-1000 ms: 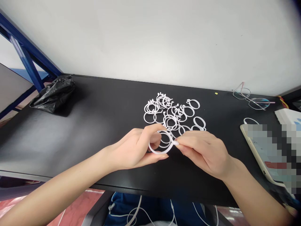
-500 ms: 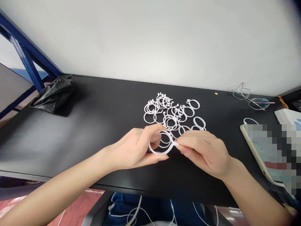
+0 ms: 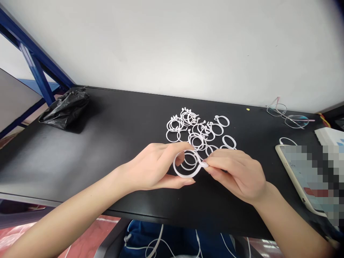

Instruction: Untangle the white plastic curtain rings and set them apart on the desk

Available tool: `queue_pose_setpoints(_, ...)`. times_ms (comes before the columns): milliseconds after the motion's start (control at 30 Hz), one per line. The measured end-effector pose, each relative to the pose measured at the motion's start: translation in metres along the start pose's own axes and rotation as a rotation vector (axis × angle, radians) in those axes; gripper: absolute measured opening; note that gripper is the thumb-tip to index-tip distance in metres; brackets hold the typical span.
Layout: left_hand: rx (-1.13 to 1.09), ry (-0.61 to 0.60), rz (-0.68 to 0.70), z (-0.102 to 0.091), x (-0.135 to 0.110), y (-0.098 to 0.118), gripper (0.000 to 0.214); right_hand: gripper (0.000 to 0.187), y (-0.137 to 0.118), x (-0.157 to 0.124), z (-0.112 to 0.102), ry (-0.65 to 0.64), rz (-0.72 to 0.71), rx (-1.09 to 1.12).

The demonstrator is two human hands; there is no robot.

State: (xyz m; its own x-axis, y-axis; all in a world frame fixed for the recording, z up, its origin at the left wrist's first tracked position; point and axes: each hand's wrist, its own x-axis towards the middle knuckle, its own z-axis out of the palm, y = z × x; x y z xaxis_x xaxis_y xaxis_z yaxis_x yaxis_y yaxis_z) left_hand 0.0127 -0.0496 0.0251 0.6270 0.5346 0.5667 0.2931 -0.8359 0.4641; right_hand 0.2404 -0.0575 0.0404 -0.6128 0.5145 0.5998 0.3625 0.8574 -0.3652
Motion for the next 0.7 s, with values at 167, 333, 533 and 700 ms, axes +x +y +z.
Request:
queue_pose_setpoints(167, 0.009, 0.001, 0.001, -0.0007, 0.0001, -0.0004, 0.043, 0.011, 0.0005, 0.0004, -0.0002, 0.017, -0.008, 0.002)
queue_pose_setpoints(333, 0.024, 0.010, 0.005, 0.0006, -0.0001, -0.0013, 0.040, 0.012, -0.0005, 0.0011, -0.0009, 0.020, -0.003, -0.009)
queue_pose_setpoints(533, 0.059, 0.026, 0.016, 0.0033, -0.0009, -0.0031, 0.039, 0.012, -0.0010, 0.0007, -0.0004, 0.018, 0.000, 0.014)
queue_pose_setpoints(700, 0.220, 0.059, 0.111, 0.0041, 0.0020, -0.0036, 0.036, 0.007, 0.0009, -0.0015, 0.0019, 0.012, -0.007, 0.047)
